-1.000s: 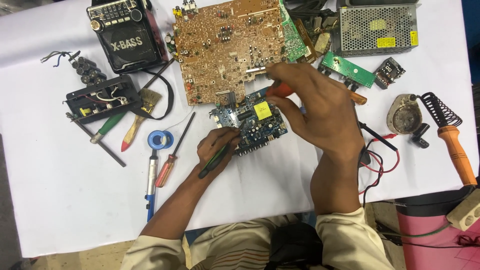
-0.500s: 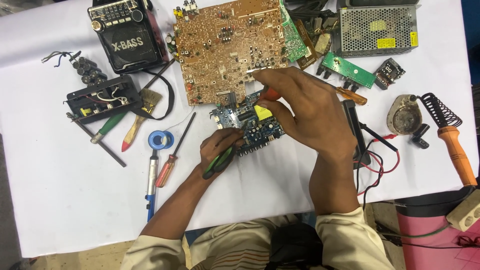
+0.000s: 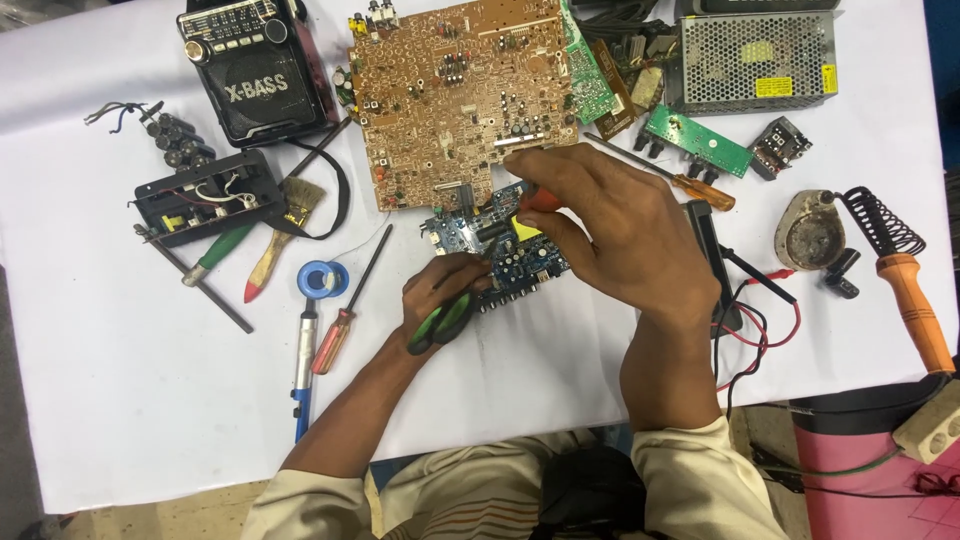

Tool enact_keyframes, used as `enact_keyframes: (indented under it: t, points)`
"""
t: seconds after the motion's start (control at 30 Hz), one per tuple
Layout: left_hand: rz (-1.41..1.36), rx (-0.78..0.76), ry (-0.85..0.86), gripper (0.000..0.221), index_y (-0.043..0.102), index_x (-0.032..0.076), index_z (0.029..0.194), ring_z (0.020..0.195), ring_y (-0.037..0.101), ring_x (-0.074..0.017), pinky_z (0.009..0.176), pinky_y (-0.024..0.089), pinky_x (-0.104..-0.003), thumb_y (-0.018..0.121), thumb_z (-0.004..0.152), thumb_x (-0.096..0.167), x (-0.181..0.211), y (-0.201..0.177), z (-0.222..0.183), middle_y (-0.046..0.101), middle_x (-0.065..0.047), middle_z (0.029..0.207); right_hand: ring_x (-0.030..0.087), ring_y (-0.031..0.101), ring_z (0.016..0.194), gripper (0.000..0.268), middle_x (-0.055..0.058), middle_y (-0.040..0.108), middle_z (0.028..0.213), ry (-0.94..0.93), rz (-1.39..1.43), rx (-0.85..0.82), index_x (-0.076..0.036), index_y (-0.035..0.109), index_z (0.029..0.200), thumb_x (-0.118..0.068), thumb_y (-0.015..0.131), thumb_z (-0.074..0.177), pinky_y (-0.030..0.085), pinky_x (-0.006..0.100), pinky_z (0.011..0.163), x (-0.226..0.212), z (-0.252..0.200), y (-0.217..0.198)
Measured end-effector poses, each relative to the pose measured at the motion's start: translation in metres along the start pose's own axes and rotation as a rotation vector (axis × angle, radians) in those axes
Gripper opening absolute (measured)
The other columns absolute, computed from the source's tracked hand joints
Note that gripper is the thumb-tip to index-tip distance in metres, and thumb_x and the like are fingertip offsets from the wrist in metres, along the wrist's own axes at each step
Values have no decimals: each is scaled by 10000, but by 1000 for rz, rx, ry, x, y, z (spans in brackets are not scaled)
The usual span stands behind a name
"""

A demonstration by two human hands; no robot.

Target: Disassembling components from an electronic circuit board using a screwdriver and pliers.

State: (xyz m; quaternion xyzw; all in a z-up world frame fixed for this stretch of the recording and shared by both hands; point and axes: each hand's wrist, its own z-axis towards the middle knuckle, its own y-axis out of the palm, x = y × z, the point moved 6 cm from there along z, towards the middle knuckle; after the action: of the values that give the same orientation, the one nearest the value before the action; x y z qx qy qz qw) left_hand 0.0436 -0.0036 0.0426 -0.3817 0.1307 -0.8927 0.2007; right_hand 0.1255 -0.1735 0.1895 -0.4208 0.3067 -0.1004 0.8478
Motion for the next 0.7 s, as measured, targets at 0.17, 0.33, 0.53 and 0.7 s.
enact_keyframes:
  t: [0.17,0.33,0.53,0.7]
  points:
    - [32,33,51,85,735,-31,1044,891,741,-240,840,625,-304,731,962,-11,6,-1,3,706,-157,1030,254,730,1031,342,136,710,1144,-41,23,47,-35,539,1390,-47,703,1090,594,397,843,-2,3,-3]
    - [6,-19,-1,130,733,-4,1090,923,736,-233,869,606,-309,755,963,15,-2,2,-2,708,-139,1063,277,720,1100,366,91,709,1071,-33,-1,31,-52,550,1412,-74,719,1088,581,407,890,1,3,1]
    - [19,12,14,76,744,-41,1037,914,736,-231,862,609,-291,709,972,-22,1,0,-2,706,-164,1053,237,722,1009,363,100,703,1099,-27,7,4,-52,560,1380,-39,734,1062,580,377,800,-3,3,-2]
    - [17,-22,41,104,743,-6,1060,922,741,-240,848,633,-322,752,964,33,-2,3,-6,708,-143,1068,182,713,902,316,142,658,1219,-9,69,-16,-46,563,1371,-33,679,1078,565,362,836,-4,8,-1]
